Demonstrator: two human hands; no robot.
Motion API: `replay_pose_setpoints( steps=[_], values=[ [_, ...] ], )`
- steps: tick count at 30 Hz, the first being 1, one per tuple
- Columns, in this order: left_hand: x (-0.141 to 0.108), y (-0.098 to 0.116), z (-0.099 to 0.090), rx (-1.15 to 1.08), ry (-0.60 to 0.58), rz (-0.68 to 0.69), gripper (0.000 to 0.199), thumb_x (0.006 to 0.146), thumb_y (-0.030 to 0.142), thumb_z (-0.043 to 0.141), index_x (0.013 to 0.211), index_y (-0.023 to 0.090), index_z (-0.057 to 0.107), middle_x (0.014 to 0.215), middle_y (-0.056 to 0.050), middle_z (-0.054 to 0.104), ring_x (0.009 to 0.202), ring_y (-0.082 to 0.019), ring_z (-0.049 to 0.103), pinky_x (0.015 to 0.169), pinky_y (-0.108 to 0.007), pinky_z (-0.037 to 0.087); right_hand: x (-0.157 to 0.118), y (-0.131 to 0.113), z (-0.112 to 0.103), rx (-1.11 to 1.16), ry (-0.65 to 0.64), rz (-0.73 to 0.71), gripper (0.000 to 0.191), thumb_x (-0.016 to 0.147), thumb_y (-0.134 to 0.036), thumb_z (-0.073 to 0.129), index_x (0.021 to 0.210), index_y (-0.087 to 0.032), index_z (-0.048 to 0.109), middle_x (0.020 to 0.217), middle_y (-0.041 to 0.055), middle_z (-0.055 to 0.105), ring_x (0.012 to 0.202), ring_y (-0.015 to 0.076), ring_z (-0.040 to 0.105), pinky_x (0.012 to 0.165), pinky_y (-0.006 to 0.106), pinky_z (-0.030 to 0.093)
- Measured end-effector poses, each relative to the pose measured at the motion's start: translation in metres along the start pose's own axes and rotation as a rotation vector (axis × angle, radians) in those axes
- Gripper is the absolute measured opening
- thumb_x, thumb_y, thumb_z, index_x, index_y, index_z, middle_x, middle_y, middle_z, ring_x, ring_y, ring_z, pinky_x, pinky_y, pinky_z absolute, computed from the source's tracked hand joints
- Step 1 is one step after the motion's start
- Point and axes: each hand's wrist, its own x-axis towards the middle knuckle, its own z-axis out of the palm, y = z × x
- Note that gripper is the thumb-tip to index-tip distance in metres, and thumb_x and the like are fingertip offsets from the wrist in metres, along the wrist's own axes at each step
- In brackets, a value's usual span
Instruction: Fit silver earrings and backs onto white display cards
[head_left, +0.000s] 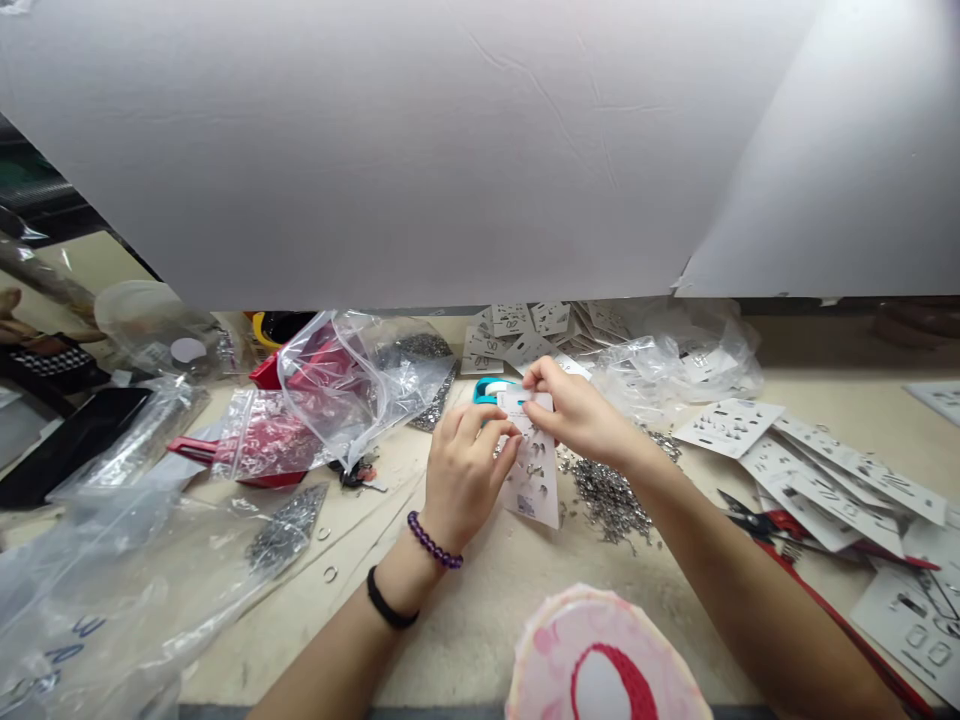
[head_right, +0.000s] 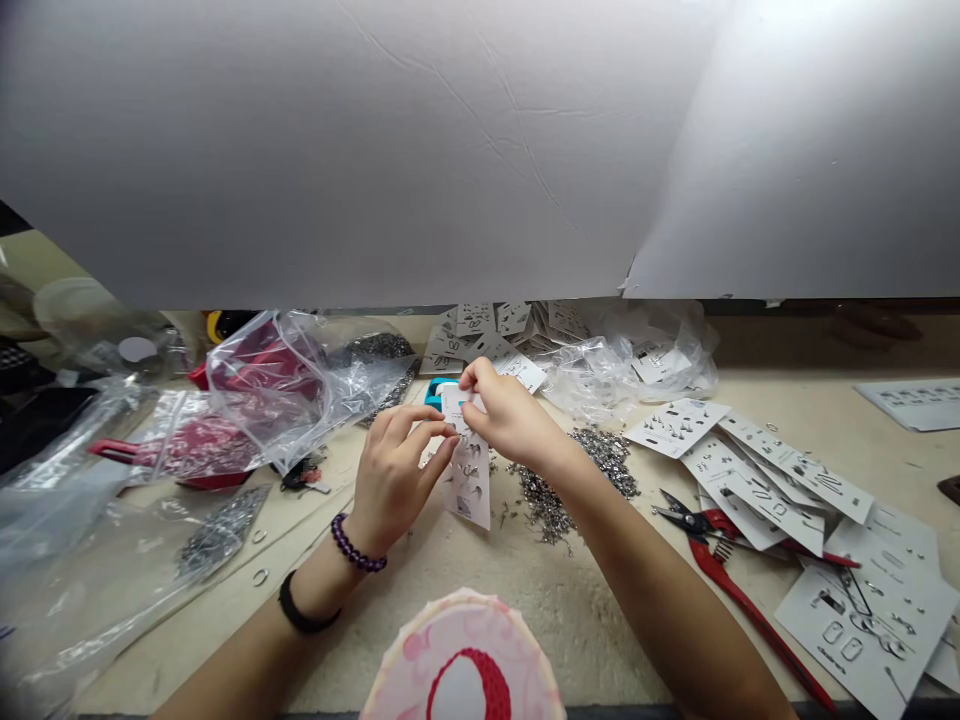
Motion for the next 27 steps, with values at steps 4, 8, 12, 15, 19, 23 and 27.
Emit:
replay_pose_setpoints(
  steps=[4, 8, 12, 15, 19, 23, 27],
  values=[
    [0.003, -0.002, -0.004, -0.039, -0.041, 0.009, 0.009, 0.083, 0.023, 0.052, 0.083, 0.018, 0.059, 0.091, -0.005, 0.062, 0.09, -0.021, 0.05, 0.081, -0.037, 0.041, -0.001, -0.003, 0.0, -0.017, -0.03, -0.011, 0.009, 0.079, -0.019, 0.041, 0.087, -0.02, 0.037, 0.08, 0.0016, 0.054, 0.054, 0.0108, 0.041, 0.053, 0.026, 0.033],
    [0.004, -0.003, -0.006, -0.06, -0.053, -0.03, 0.01, 0.082, 0.022, 0.052, 0.083, 0.018, 0.061, 0.091, -0.006, 0.063, 0.089, -0.021, 0.05, 0.079, -0.037, 0.041, -0.001, -0.004, 0.002, -0.038, -0.028, -0.044, 0.01, 0.08, -0.019, 0.042, 0.088, -0.02, 0.037, 0.079, 0.0021, 0.054, 0.057, 0.012, 0.045, 0.054, 0.026, 0.034],
    [0.007, -0.005, -0.01, -0.094, -0.065, -0.061, 0.01, 0.081, 0.023, 0.055, 0.081, 0.018, 0.063, 0.093, -0.006, 0.062, 0.089, -0.021, 0.048, 0.08, -0.038, 0.04, -0.002, -0.007, 0.003, -0.038, -0.038, -0.078, 0.016, 0.081, -0.018, 0.041, 0.097, -0.018, 0.036, 0.087, 0.0067, 0.056, 0.07, 0.0163, 0.053, 0.06, 0.027, 0.037],
    [0.009, -0.007, -0.016, -0.167, -0.098, -0.107, 0.008, 0.078, 0.025, 0.058, 0.077, 0.021, 0.065, 0.092, -0.004, 0.061, 0.09, -0.021, 0.049, 0.083, -0.039, 0.039, -0.004, -0.011, 0.003, -0.033, -0.062, -0.089, 0.022, 0.082, -0.018, 0.039, 0.103, -0.018, 0.033, 0.086, 0.0073, 0.059, 0.07, 0.017, 0.054, 0.059, 0.027, 0.037],
    [0.013, -0.01, -0.022, -0.332, -0.105, -0.265, 0.013, 0.072, 0.029, 0.065, 0.082, 0.022, 0.062, 0.097, -0.005, 0.057, 0.097, -0.021, 0.05, 0.086, -0.04, 0.039, -0.007, -0.016, 0.001, 0.011, -0.089, -0.098, 0.023, 0.082, -0.017, 0.038, 0.105, -0.018, 0.032, 0.085, 0.006, 0.061, 0.063, 0.0142, 0.051, 0.056, 0.026, 0.036],
    [0.015, -0.014, -0.026, -0.561, -0.177, -0.409, 0.041, 0.068, 0.031, 0.068, 0.104, 0.022, 0.05, 0.111, -0.007, 0.054, 0.106, -0.023, 0.05, 0.086, -0.039, 0.043, -0.008, -0.023, -0.002, 0.102, -0.164, -0.094, 0.024, 0.081, -0.017, 0.04, 0.103, -0.018, 0.033, 0.08, 0.0029, 0.061, 0.06, 0.0129, 0.049, 0.055, 0.026, 0.036],
    [0.015, -0.015, -0.026, -0.716, -0.287, -0.37, 0.048, 0.075, 0.026, 0.061, 0.118, 0.022, 0.04, 0.11, -0.008, 0.055, 0.099, -0.019, 0.056, 0.082, -0.035, 0.047, -0.009, -0.026, -0.002, 0.119, -0.165, -0.102, 0.025, 0.082, -0.017, 0.039, 0.106, -0.018, 0.033, 0.08, 0.0038, 0.06, 0.064, 0.0147, 0.051, 0.058, 0.027, 0.037]
  ],
)
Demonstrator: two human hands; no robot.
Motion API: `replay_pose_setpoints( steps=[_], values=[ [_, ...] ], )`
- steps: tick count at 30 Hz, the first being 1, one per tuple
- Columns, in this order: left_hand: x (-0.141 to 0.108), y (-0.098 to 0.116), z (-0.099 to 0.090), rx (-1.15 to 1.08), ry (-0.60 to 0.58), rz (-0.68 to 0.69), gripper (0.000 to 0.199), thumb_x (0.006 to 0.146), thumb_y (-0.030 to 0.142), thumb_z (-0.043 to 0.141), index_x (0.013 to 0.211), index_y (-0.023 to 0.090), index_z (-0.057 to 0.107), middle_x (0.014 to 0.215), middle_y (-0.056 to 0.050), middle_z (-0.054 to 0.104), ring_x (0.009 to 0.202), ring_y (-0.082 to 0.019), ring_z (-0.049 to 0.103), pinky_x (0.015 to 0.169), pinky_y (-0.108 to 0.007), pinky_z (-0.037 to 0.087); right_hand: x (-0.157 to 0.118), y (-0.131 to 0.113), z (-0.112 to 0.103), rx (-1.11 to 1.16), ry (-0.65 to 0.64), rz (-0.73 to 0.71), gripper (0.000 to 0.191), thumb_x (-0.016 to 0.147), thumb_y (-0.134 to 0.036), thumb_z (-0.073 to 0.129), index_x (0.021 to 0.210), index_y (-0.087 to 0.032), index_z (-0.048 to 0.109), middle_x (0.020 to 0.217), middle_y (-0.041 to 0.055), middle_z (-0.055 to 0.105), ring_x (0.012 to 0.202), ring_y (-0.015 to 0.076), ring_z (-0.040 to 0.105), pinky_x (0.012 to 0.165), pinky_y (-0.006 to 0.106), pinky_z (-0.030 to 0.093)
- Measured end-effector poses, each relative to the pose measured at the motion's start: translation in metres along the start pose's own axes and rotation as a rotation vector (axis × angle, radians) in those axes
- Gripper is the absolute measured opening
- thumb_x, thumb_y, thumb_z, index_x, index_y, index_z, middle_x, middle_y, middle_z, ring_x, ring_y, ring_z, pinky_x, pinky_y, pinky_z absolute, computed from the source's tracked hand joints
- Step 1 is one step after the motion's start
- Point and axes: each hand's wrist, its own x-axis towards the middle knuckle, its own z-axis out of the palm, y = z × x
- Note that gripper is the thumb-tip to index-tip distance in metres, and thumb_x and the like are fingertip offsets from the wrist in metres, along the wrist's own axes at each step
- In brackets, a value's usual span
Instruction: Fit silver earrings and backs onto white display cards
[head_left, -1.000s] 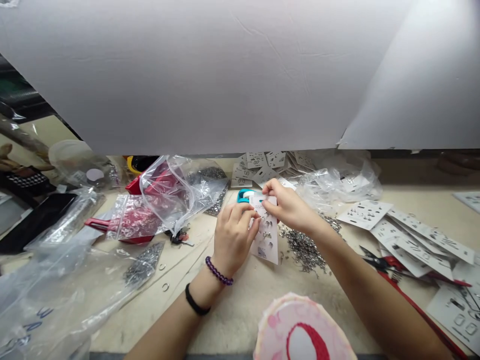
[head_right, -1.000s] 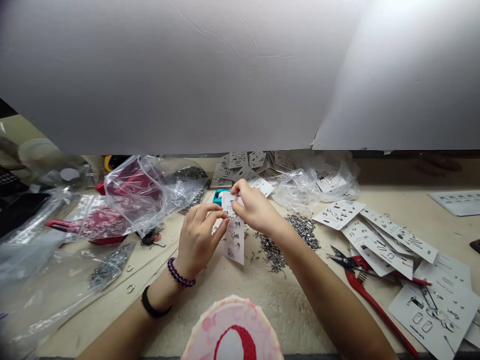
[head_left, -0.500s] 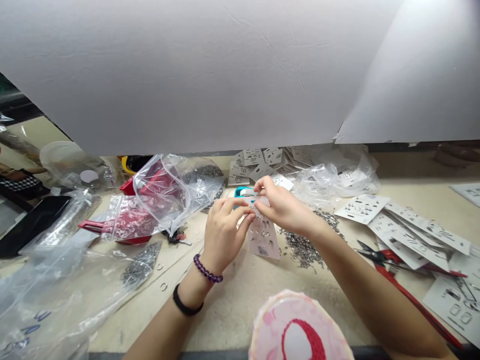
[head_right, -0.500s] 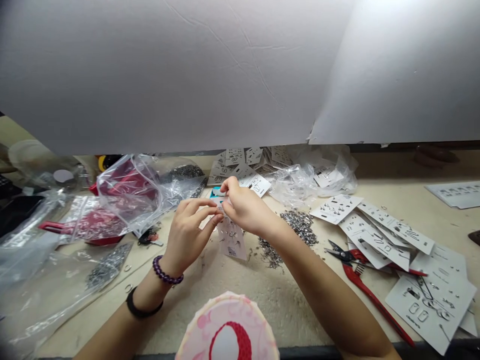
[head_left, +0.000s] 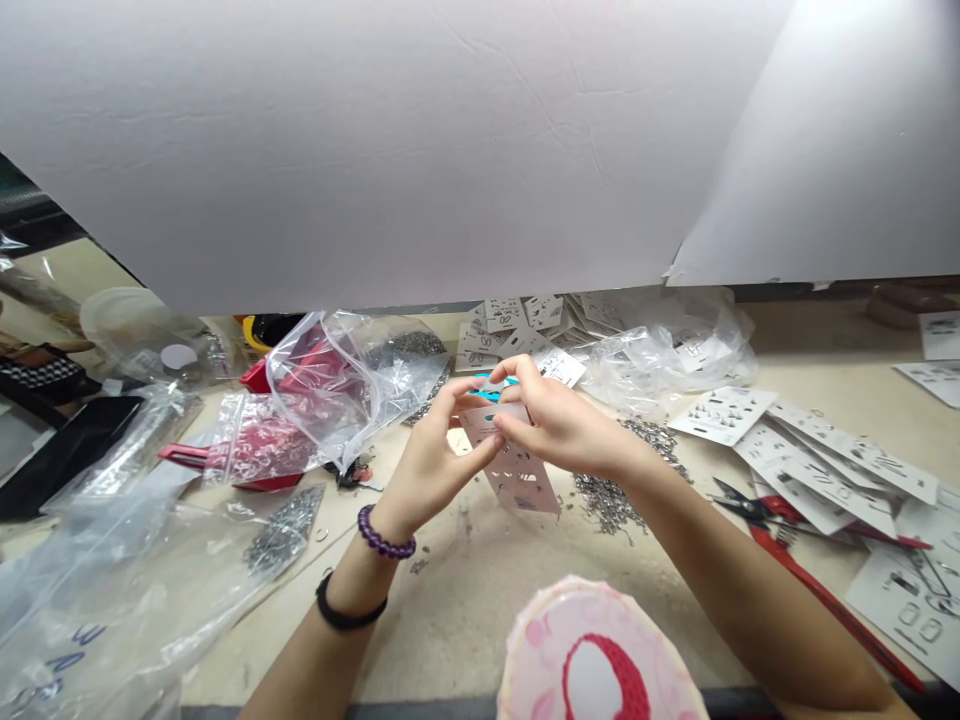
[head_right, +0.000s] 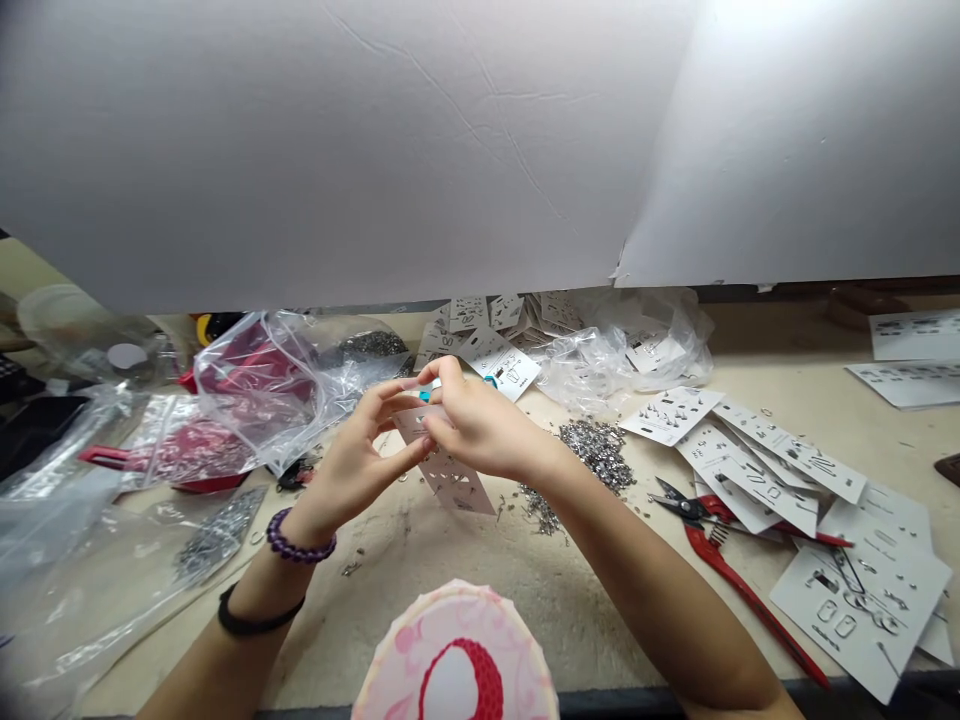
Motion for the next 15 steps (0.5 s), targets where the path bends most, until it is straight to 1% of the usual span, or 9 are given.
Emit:
replay_pose_setpoints(
  steps=[2, 4, 6, 9, 11, 15],
  values=[
    [-0.0007, -0.0005, -0.0002, -0.017, -0.047, 0.017, 0.049, 0.078, 0.024, 0.056, 0.123, 0.021, 0.036, 0.112, -0.01, 0.054, 0.097, -0.019, 0.056, 0.078, -0.032, 0.05, 0.0, 0.0005, 0.001, 0.003, 0.005, 0.012, 0.025, 0.083, -0.018, 0.038, 0.107, -0.017, 0.033, 0.082, 0.005, 0.061, 0.066, 0.0154, 0.051, 0.058, 0.028, 0.038],
    [-0.0014, -0.0008, -0.0013, -0.018, -0.084, 0.023, 0.048, 0.081, 0.024, 0.053, 0.125, 0.021, 0.035, 0.118, -0.012, 0.051, 0.1, -0.019, 0.055, 0.077, -0.031, 0.05, 0.0, 0.001, 0.0014, 0.011, 0.013, 0.023, 0.026, 0.083, -0.019, 0.039, 0.108, -0.017, 0.033, 0.086, 0.0064, 0.06, 0.069, 0.0161, 0.053, 0.06, 0.028, 0.039],
    [-0.0018, -0.0007, -0.003, 0.015, -0.11, 0.041, 0.047, 0.08, 0.025, 0.054, 0.123, 0.021, 0.037, 0.121, -0.012, 0.049, 0.103, -0.021, 0.054, 0.079, -0.032, 0.05, 0.0, 0.0009, 0.0013, 0.022, 0.026, 0.025, 0.026, 0.083, -0.019, 0.039, 0.108, -0.017, 0.033, 0.09, 0.0074, 0.061, 0.074, 0.0168, 0.054, 0.062, 0.029, 0.04],
    [-0.0017, 0.0007, -0.0055, 0.06, -0.114, 0.076, 0.044, 0.076, 0.025, 0.059, 0.118, 0.021, 0.044, 0.117, -0.011, 0.053, 0.098, -0.021, 0.056, 0.08, -0.033, 0.049, 0.0, 0.0, 0.0007, 0.018, 0.033, 0.02, 0.027, 0.082, -0.018, 0.04, 0.108, -0.017, 0.032, 0.092, 0.0078, 0.061, 0.075, 0.017, 0.054, 0.064, 0.029, 0.04],
    [-0.0013, 0.0021, -0.0066, 0.026, -0.11, 0.05, 0.04, 0.076, 0.025, 0.059, 0.115, 0.021, 0.047, 0.11, -0.009, 0.057, 0.091, -0.019, 0.059, 0.076, -0.032, 0.051, -0.0003, -0.0006, 0.0005, -0.007, 0.026, 0.015, 0.027, 0.082, -0.018, 0.039, 0.108, -0.017, 0.033, 0.089, 0.0073, 0.061, 0.073, 0.0169, 0.054, 0.063, 0.028, 0.039],
    [-0.0009, 0.004, -0.0089, -0.048, -0.103, -0.069, 0.03, 0.077, 0.029, 0.058, 0.105, 0.019, 0.052, 0.097, -0.006, 0.062, 0.077, -0.016, 0.061, 0.066, -0.029, 0.052, -0.0012, -0.001, 0.0027, -0.059, 0.006, -0.004, 0.028, 0.083, -0.02, 0.039, 0.11, -0.017, 0.032, 0.083, 0.0056, 0.061, 0.072, 0.0177, 0.054, 0.062, 0.028, 0.039]
  ],
)
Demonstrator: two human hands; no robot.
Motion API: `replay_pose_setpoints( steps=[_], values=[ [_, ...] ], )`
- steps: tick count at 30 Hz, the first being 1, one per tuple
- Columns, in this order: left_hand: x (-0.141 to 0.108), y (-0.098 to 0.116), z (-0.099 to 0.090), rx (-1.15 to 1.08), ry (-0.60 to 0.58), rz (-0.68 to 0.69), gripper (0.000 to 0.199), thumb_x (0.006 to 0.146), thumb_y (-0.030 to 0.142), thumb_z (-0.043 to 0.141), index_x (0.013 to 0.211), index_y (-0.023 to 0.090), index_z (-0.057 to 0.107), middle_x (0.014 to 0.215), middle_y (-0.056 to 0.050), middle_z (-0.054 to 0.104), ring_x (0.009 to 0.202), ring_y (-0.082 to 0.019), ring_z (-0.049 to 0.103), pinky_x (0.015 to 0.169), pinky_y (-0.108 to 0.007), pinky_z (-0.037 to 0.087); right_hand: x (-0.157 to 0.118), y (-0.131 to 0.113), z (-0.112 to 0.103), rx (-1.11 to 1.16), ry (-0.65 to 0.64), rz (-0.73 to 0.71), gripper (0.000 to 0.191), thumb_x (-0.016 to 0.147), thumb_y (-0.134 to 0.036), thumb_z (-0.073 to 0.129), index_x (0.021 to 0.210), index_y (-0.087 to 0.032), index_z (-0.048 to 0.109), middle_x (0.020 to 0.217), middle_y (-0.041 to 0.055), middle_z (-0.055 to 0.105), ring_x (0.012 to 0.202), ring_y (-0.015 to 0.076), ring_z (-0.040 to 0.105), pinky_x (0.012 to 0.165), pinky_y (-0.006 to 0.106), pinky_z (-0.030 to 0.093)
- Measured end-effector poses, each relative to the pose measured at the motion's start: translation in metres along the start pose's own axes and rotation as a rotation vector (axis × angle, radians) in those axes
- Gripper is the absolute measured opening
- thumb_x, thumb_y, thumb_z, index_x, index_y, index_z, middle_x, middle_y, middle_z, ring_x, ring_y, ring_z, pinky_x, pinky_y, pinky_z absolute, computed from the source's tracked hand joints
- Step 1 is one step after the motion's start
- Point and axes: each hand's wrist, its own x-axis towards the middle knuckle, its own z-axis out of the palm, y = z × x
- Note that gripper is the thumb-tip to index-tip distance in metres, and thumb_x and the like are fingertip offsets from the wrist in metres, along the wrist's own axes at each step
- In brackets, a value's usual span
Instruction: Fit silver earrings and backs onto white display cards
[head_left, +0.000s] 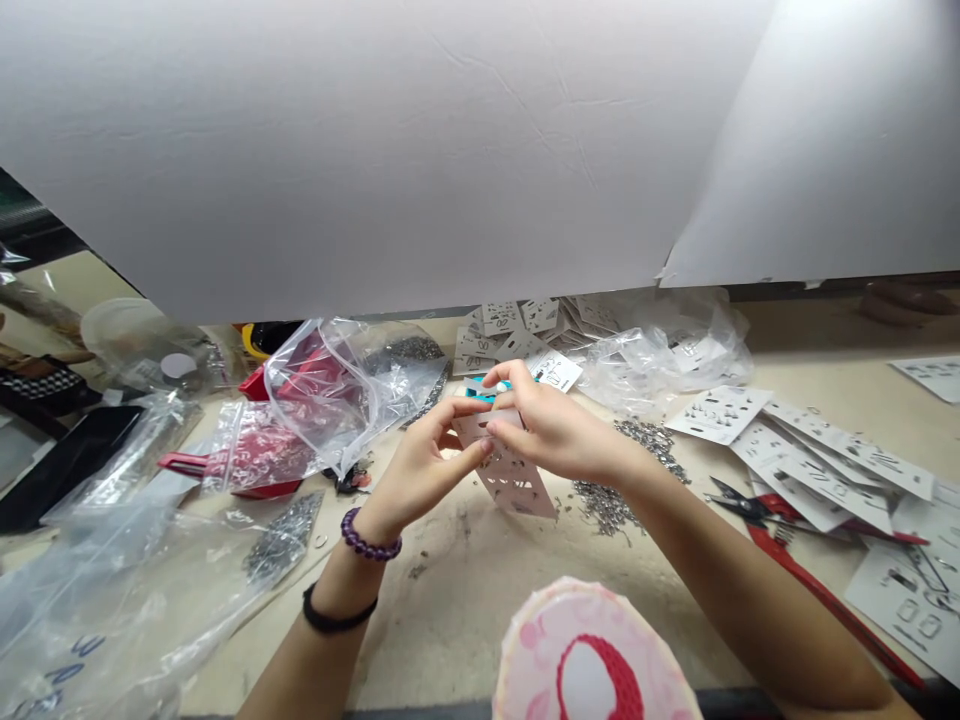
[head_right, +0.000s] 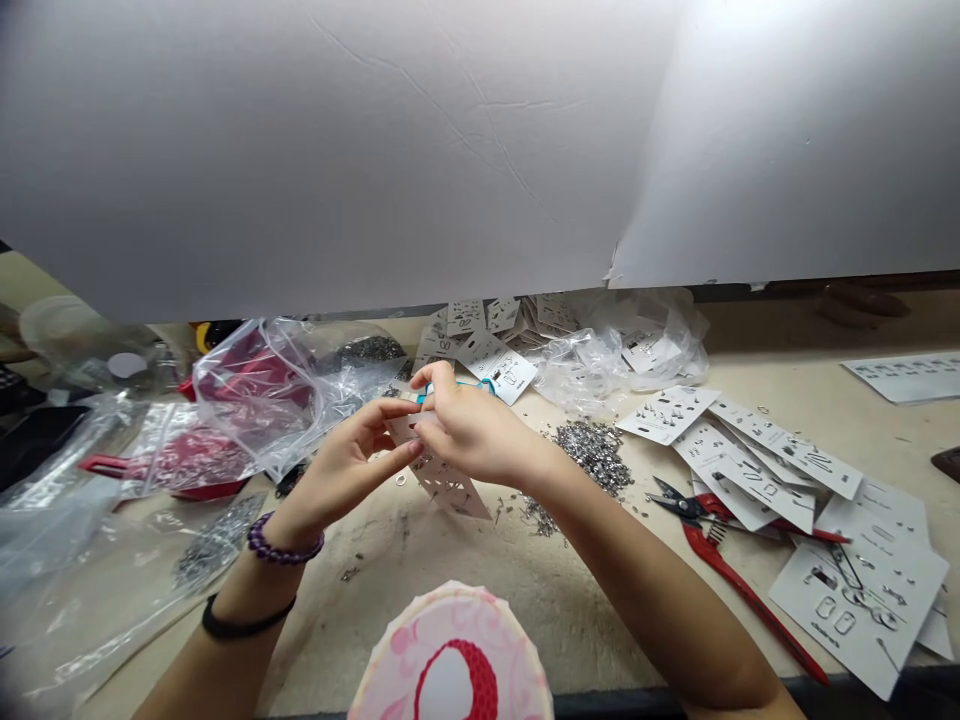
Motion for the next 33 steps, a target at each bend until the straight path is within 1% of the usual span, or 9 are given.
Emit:
replay_pose_setpoints(
  steps=[3, 8, 11, 17, 21, 26, 29, 31, 33],
  values=[
    [-0.001, 0.0, -0.002, 0.046, 0.009, 0.016, 0.027, 0.076, 0.029, 0.059, 0.101, 0.019, 0.054, 0.092, -0.004, 0.062, 0.072, -0.014, 0.06, 0.063, -0.026, 0.052, -0.001, 0.0, 0.003, -0.032, 0.017, -0.007, 0.028, 0.083, -0.02, 0.038, 0.111, -0.018, 0.032, 0.081, 0.0049, 0.061, 0.072, 0.0181, 0.054, 0.061, 0.028, 0.038],
    [-0.002, -0.002, -0.005, 0.082, -0.04, 0.071, 0.032, 0.075, 0.026, 0.06, 0.105, 0.019, 0.051, 0.1, -0.006, 0.06, 0.081, -0.016, 0.06, 0.067, -0.027, 0.052, -0.002, -0.001, 0.003, -0.045, 0.027, -0.005, 0.029, 0.084, -0.021, 0.038, 0.112, -0.018, 0.032, 0.084, 0.0063, 0.061, 0.074, 0.0187, 0.054, 0.062, 0.029, 0.039],
    [-0.002, -0.002, -0.005, 0.095, -0.05, 0.08, 0.034, 0.075, 0.026, 0.061, 0.106, 0.019, 0.05, 0.1, -0.006, 0.06, 0.081, -0.016, 0.06, 0.067, -0.027, 0.053, -0.002, -0.001, 0.002, -0.053, 0.013, -0.001, 0.03, 0.084, -0.022, 0.037, 0.113, -0.018, 0.031, 0.082, 0.0058, 0.062, 0.071, 0.0184, 0.054, 0.061, 0.028, 0.038],
    [-0.002, 0.003, -0.004, 0.193, 0.008, 0.09, 0.027, 0.075, 0.027, 0.06, 0.1, 0.02, 0.052, 0.09, -0.003, 0.062, 0.07, -0.012, 0.059, 0.059, -0.023, 0.05, -0.001, -0.005, 0.004, -0.098, 0.019, -0.001, 0.03, 0.083, -0.02, 0.037, 0.113, -0.018, 0.032, 0.079, 0.0049, 0.061, 0.069, 0.0179, 0.054, 0.057, 0.027, 0.037],
    [-0.005, 0.008, -0.008, 0.295, -0.025, 0.055, 0.023, 0.076, 0.033, 0.058, 0.094, 0.02, 0.051, 0.081, 0.0, 0.063, 0.056, -0.01, 0.056, 0.049, -0.021, 0.045, -0.003, -0.01, 0.007, -0.144, 0.02, -0.013, 0.031, 0.083, -0.019, 0.039, 0.113, -0.017, 0.032, 0.084, 0.0062, 0.062, 0.068, 0.0171, 0.055, 0.057, 0.026, 0.037],
    [-0.01, 0.01, -0.01, 0.397, -0.022, 0.053, 0.03, 0.077, 0.032, 0.055, 0.104, 0.021, 0.047, 0.079, 0.0, 0.065, 0.051, -0.01, 0.053, 0.048, -0.021, 0.041, -0.005, -0.012, 0.009, -0.188, 0.046, -0.051, 0.033, 0.083, -0.019, 0.041, 0.116, -0.017, 0.032, 0.083, 0.0055, 0.063, 0.064, 0.016, 0.056, 0.057, 0.027, 0.039],
    [-0.009, 0.007, -0.005, 0.223, 0.071, 0.034, 0.032, 0.075, 0.03, 0.059, 0.105, 0.021, 0.05, 0.082, -0.001, 0.066, 0.059, -0.012, 0.058, 0.052, -0.021, 0.044, -0.004, -0.01, 0.006, -0.106, 0.133, -0.056, 0.032, 0.084, -0.023, 0.045, 0.114, -0.018, 0.036, 0.089, 0.0053, 0.063, 0.07, 0.0164, 0.058, 0.06, 0.029, 0.043],
    [-0.006, 0.004, 0.0, 0.026, 0.219, -0.027, 0.028, 0.072, 0.031, 0.062, 0.096, 0.019, 0.054, 0.084, -0.003, 0.065, 0.068, -0.014, 0.061, 0.055, -0.021, 0.047, -0.002, -0.008, 0.001, 0.004, 0.283, -0.087, 0.027, 0.084, -0.025, 0.048, 0.109, -0.019, 0.043, 0.098, 0.0066, 0.06, 0.083, 0.017, 0.058, 0.068, 0.03, 0.046],
    [-0.002, 0.001, 0.005, -0.179, 0.358, -0.136, 0.027, 0.07, 0.033, 0.065, 0.089, 0.016, 0.054, 0.082, -0.004, 0.064, 0.069, -0.014, 0.061, 0.053, -0.02, 0.048, 0.0, -0.005, -0.004, 0.072, 0.44, -0.146, 0.017, 0.084, -0.027, 0.051, 0.099, -0.019, 0.051, 0.105, 0.007, 0.057, 0.096, 0.0173, 0.055, 0.079, 0.032, 0.046]
  ],
)
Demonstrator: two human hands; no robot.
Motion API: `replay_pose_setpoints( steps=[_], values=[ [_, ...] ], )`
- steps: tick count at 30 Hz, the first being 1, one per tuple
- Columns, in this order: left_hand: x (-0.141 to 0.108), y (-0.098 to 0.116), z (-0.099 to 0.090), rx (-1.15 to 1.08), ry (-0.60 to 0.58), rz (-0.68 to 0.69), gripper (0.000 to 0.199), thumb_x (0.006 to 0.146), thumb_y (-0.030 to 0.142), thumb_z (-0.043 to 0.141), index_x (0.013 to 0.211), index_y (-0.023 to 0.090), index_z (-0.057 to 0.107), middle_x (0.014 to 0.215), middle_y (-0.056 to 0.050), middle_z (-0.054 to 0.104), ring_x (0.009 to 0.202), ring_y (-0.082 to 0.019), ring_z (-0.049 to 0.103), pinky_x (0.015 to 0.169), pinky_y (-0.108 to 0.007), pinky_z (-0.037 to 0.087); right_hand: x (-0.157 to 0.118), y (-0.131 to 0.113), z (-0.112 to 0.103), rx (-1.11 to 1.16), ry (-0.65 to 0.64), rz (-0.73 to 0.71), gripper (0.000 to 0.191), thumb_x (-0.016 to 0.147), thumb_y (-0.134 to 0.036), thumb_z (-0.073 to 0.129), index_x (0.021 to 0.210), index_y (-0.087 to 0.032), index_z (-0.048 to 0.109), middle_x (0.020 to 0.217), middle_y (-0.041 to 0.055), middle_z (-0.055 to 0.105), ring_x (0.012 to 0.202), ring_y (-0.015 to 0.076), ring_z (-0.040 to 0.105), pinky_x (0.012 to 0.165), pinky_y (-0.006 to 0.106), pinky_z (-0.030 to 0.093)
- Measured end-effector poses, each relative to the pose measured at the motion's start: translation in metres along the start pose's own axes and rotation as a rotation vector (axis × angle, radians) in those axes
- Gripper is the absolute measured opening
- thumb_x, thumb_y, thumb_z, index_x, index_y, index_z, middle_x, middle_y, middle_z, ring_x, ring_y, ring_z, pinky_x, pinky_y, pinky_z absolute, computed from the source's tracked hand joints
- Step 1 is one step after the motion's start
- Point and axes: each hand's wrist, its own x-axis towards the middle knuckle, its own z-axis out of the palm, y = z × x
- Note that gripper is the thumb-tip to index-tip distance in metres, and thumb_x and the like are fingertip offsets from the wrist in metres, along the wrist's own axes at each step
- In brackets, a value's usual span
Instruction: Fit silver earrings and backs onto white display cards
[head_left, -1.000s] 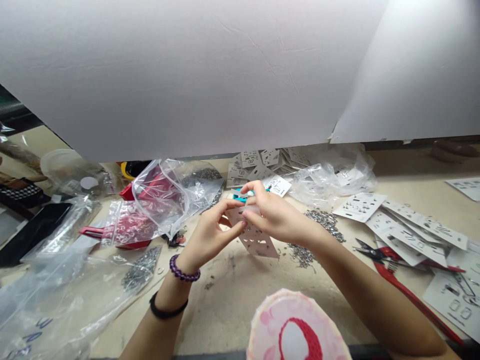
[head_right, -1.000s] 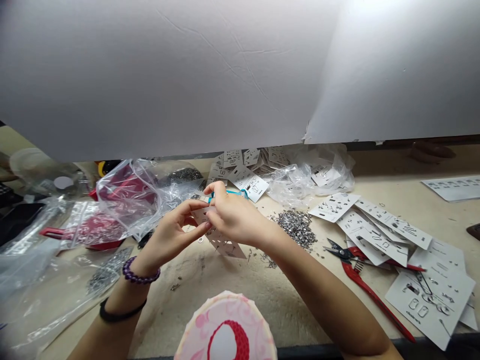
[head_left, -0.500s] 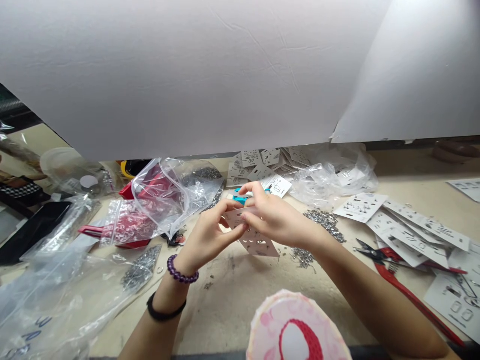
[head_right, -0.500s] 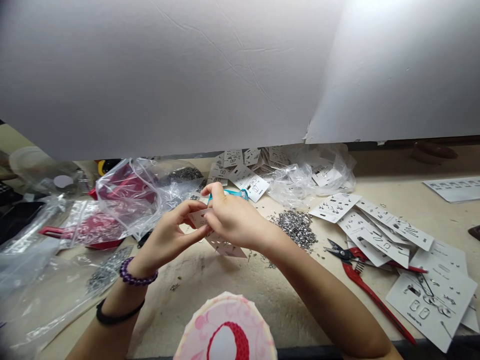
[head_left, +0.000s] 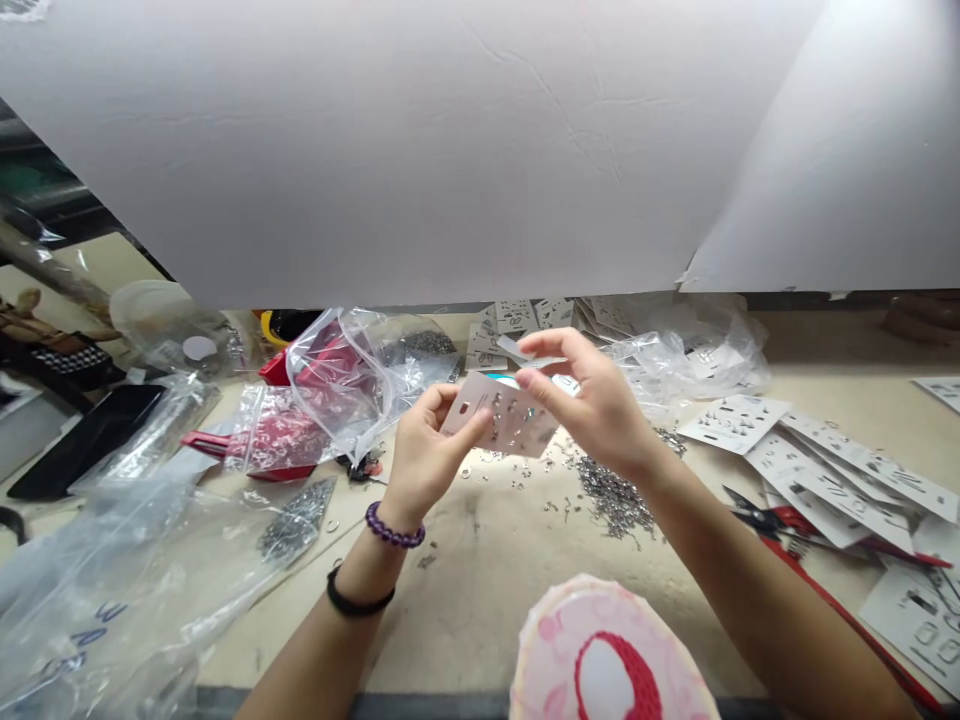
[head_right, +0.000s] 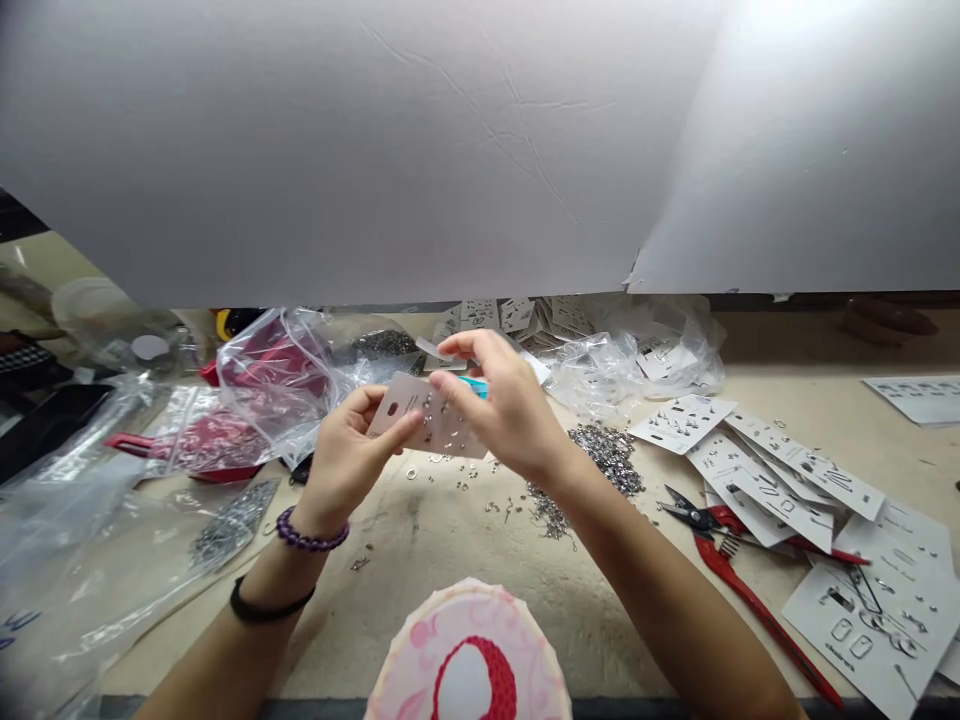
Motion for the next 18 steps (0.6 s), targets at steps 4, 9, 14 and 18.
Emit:
replay_pose_setpoints(
  steps=[4, 9, 14, 18],
  values=[
    [0.003, -0.006, 0.01, -0.248, 0.079, -0.214, 0.034, 0.069, 0.033, 0.065, 0.093, 0.015, 0.047, 0.088, -0.004, 0.063, 0.071, -0.014, 0.062, 0.047, -0.018, 0.049, 0.005, 0.008, -0.008, -0.075, 0.032, -0.067, 0.008, 0.081, -0.028, 0.057, 0.079, -0.02, 0.06, 0.109, 0.0048, 0.057, 0.11, 0.0196, 0.047, 0.096, 0.04, 0.036],
    [0.003, -0.01, 0.016, -0.31, 0.075, -0.243, 0.039, 0.07, 0.03, 0.065, 0.098, 0.016, 0.042, 0.091, -0.005, 0.063, 0.074, -0.015, 0.063, 0.048, -0.018, 0.051, 0.006, 0.02, -0.008, -0.198, -0.14, -0.087, 0.007, 0.078, -0.029, 0.06, 0.078, -0.023, 0.065, 0.121, 0.0025, 0.054, 0.128, 0.0243, 0.027, 0.103, 0.05, 0.024],
    [0.001, -0.014, 0.018, -0.397, -0.006, -0.257, 0.036, 0.076, 0.03, 0.059, 0.105, 0.016, 0.043, 0.104, -0.008, 0.061, 0.078, -0.015, 0.063, 0.051, -0.02, 0.053, 0.005, 0.028, 0.0, -0.268, -0.22, -0.069, 0.008, 0.078, -0.028, 0.061, 0.078, -0.024, 0.067, 0.124, 0.0021, 0.053, 0.129, 0.0266, 0.024, 0.102, 0.057, 0.019],
    [0.0, -0.013, 0.019, -0.458, -0.047, -0.268, 0.029, 0.081, 0.029, 0.051, 0.107, 0.017, 0.047, 0.108, -0.008, 0.059, 0.085, -0.016, 0.06, 0.058, -0.022, 0.054, 0.005, 0.032, 0.005, -0.248, -0.2, -0.052, 0.009, 0.078, -0.029, 0.06, 0.079, -0.024, 0.067, 0.12, 0.0019, 0.056, 0.125, 0.0247, 0.03, 0.101, 0.053, 0.025]
  ],
)
